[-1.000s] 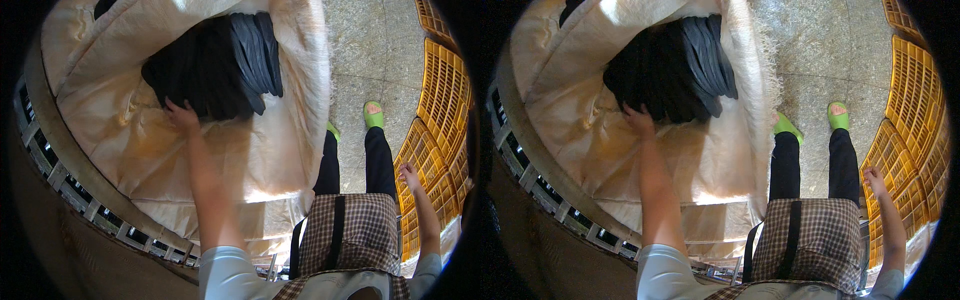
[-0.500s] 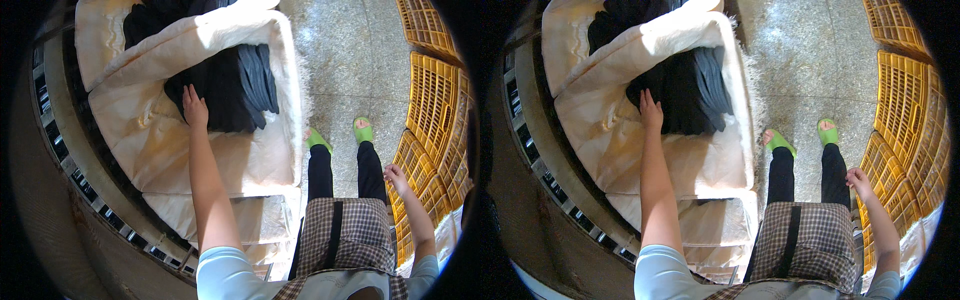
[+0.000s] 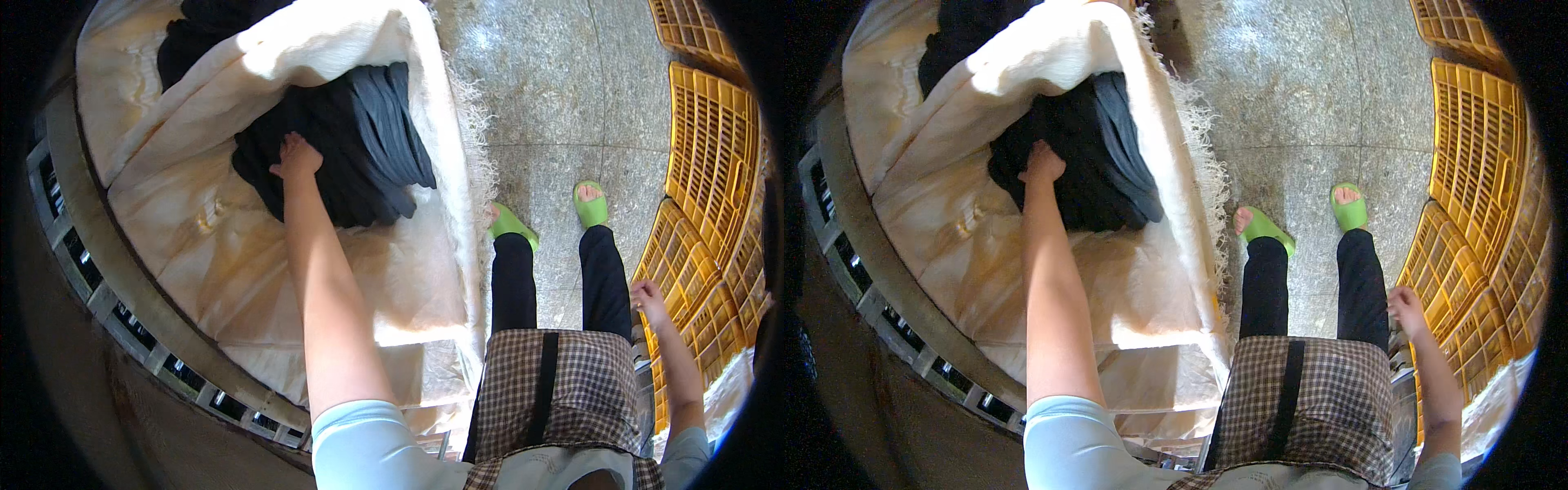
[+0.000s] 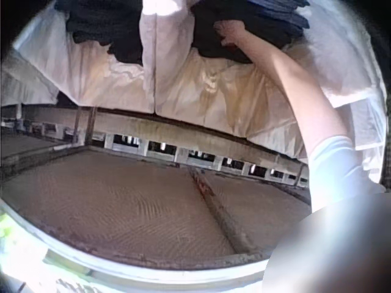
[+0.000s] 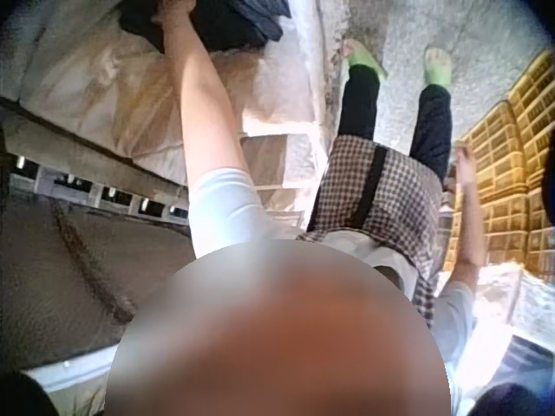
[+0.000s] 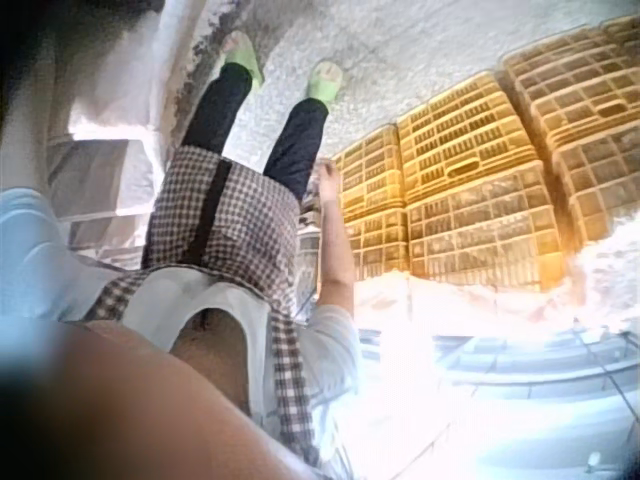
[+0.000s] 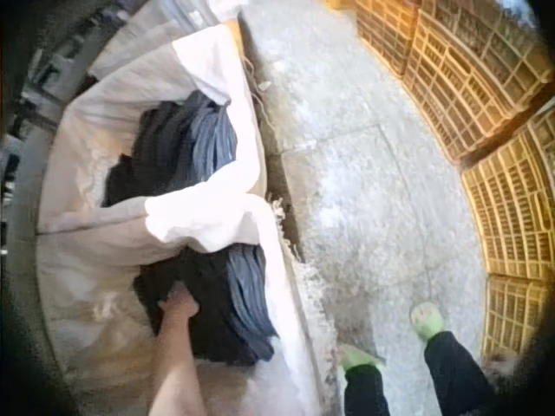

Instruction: The person repeatedly picks stacks of black and beige shoe soles from a metal shelf, inspects them, and places them into fabric-lined bins. The person also picks up a pink slipper and a black sole, applies a white substance from a small container to the sole using a brush, and places the items into bins.

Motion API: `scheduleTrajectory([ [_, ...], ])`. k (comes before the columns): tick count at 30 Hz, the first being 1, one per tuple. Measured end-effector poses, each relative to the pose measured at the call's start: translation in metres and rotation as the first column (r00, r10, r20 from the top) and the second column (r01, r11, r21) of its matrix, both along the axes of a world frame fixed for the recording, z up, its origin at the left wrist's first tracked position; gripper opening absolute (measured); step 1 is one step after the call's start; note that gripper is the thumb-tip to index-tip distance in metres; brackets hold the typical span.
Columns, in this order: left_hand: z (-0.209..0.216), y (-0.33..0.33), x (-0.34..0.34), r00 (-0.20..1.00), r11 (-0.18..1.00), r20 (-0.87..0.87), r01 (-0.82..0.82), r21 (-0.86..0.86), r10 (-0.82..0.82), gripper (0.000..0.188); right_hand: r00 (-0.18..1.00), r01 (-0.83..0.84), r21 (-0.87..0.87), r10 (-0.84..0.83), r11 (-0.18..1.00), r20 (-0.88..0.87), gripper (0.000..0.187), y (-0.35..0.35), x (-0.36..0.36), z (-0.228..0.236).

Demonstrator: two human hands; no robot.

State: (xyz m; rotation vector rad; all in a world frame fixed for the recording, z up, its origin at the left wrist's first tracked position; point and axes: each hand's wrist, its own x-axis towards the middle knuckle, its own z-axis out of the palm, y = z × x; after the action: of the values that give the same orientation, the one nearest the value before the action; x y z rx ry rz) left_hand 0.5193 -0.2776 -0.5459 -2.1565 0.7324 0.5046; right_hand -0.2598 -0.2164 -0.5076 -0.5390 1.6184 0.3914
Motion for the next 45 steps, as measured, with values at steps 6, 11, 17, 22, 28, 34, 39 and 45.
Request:
scheduleTrajectory([
  [6, 0.082, 0.043, -0.135, 0.959, 0.3, -0.106, -0.024, -0.954, -0.262, 0.045, 0.918, 0.053, -0.325, 0.082, 0.944, 0.387, 0.013, -0.026, 0.122, 0.088],
  [11, 0.278, 0.137, -0.302, 0.789, 0.305, -0.594, -0.533, -0.789, -0.158, 0.019, 0.818, -0.2, -0.348, 0.351, 0.916, 0.455, 0.032, -0.03, 0.174, 0.195],
  [17, 0.528, 0.24, -0.369, 0.985, -0.085, -0.078, -0.091, -0.992, -0.152, 0.017, 0.498, -0.322, -0.775, 0.794, 0.543, 0.35, 0.022, -0.015, 0.173, 0.289],
  [22, 0.619, 0.361, -0.354, 0.912, -0.092, 0.087, 0.135, -0.987, 0.401, 0.045, 0.221, -0.429, -0.832, 0.934, 0.351, 0.279, 0.027, -0.021, 0.159, 0.323],
  [28, 0.645, 0.536, -0.261, 0.59, -0.659, -0.334, 0.507, -0.555, 0.735, 0.034, 0.17, -0.497, -0.672, 0.82, 0.55, 0.546, 0.016, 0.001, 0.17, 0.318],
  [34, 0.627, 0.689, -0.156, 0.274, -0.622, -0.846, 0.779, -0.084, 0.458, 0.039, 0.254, -0.508, -0.671, 0.838, 0.54, 0.482, 0.013, 0.086, 0.192, 0.319],
  [39, 0.59, 0.772, -0.09, 0.245, -0.72, -0.897, 0.685, -0.108, 0.368, 0.039, 0.259, -0.536, -0.713, 0.892, 0.452, 0.37, 0.013, 0.137, 0.185, 0.344],
  [45, 0.533, 0.867, -0.033, 0.348, -0.811, -0.896, 0.584, -0.022, 0.275, 0.039, 0.306, -0.643, -0.674, 0.929, 0.364, 0.21, 0.016, 0.165, 0.16, 0.352],
])
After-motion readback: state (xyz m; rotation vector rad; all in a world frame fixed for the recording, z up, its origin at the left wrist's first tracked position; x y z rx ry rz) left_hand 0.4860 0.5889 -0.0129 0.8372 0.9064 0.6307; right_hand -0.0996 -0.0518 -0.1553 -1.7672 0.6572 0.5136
